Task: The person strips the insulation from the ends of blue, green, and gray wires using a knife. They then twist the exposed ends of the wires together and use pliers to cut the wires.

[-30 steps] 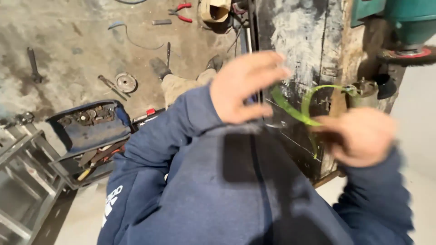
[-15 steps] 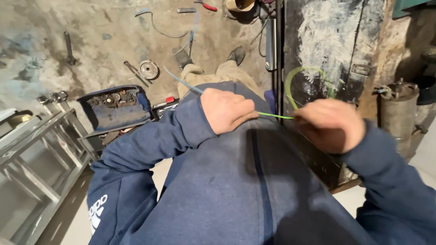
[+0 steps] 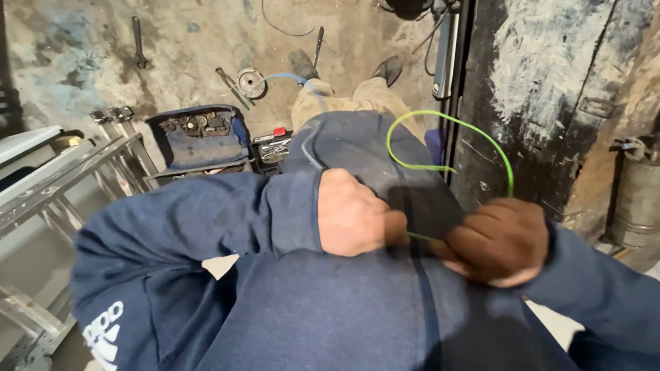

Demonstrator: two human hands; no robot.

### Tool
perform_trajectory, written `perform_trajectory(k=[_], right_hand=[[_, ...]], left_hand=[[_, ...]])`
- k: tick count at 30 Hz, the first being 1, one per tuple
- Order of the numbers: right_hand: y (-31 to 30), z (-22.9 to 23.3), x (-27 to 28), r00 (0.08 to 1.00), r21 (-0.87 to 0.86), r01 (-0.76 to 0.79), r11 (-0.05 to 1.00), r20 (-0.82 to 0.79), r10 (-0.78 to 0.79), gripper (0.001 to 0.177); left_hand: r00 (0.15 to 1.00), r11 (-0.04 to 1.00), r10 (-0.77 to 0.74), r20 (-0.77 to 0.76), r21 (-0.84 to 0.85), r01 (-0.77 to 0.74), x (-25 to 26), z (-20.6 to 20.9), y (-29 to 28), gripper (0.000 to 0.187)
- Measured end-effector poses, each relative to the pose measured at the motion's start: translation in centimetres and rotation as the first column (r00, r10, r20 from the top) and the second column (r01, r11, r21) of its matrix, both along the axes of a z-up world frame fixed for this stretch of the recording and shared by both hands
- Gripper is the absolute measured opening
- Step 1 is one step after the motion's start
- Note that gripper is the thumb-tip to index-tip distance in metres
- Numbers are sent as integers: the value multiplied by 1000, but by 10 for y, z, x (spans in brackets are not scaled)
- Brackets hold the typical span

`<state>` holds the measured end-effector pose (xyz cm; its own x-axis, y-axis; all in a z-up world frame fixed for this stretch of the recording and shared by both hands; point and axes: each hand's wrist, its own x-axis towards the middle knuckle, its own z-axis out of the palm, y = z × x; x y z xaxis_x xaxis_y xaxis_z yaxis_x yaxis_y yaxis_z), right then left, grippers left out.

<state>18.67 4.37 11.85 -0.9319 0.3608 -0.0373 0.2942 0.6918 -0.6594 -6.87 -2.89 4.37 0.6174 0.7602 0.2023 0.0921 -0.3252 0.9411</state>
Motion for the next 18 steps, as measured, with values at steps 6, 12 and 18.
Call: perform_trajectory(k=[6,12,18], right_hand=[[9,21,15,991,7,-123,992,61,123,34],[-2,35,71,994,-157,97,983,70,-87,21],[-9,46,127,925,56,25,998,377,-45,48]], left_hand=[[999,960,32,-30,277,-23,-8,-9,-2,10],[999,970,-6,47,244,-5,-33,-34,-3,10],[991,952,40,-128,307,2,-88,-90,33,8]])
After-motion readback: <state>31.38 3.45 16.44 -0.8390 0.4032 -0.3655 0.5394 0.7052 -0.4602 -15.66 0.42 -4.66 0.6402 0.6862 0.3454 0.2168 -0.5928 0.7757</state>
